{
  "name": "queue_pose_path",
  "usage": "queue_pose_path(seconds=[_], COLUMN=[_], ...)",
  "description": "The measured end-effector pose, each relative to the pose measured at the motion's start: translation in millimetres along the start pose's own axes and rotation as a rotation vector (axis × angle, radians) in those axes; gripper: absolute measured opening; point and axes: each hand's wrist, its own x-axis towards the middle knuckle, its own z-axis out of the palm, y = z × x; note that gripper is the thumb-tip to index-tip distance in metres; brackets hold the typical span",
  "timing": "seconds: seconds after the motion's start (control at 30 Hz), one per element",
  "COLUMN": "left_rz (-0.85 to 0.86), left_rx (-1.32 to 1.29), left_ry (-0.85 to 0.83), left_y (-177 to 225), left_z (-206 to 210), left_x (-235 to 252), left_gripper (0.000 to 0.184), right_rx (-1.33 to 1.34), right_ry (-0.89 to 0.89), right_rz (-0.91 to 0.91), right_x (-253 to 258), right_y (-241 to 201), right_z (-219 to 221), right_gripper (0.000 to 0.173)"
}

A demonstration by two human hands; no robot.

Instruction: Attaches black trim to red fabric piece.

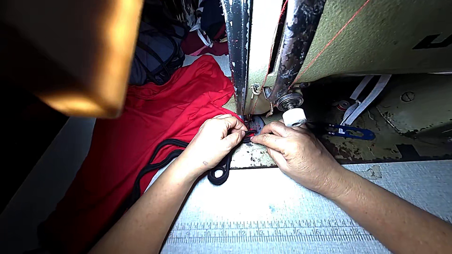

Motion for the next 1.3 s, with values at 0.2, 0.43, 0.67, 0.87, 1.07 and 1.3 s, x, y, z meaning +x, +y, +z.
queue_pose_path(seconds=[0.2,0.43,0.67,0.87,1.07,1.3], left_rz=[0.086,0.166,0.321,0.382,0.478,0.518], left_rx=[0.135,0.014,0.180,0.313,0.365,0.354], left_ry=[0.017,0.006,0.027,0.041,0.092,0.077], left_y=[-1.2,-6.1,-6.5,-4.2,-8.8,-11.8], left_z=[4.5,7.3,9.1,9.1,9.6,5.2], left_x=[-0.3,-0.8,-6.1,-6.1,-4.9,-5.2], left_gripper=[0.015,0.021,0.025,0.024,0.021,0.022], right_rx=[0.015,0.039,0.096,0.118,0.121,0.041], right_ry=[-0.024,0.039,-0.032,0.027,0.022,0.048], right_rz=[-0.016,0.012,0.059,0.130,0.096,0.039], right_x=[1.4,-5.9,-5.5,-2.5,-3.4,-7.5], right_y=[2.3,7.2,4.8,-2.0,-3.1,2.2], right_z=[-1.2,10.5,4.4,1.1,0.8,5.7], right_gripper=[0.034,0.035,0.025,0.027,0.029,0.028])
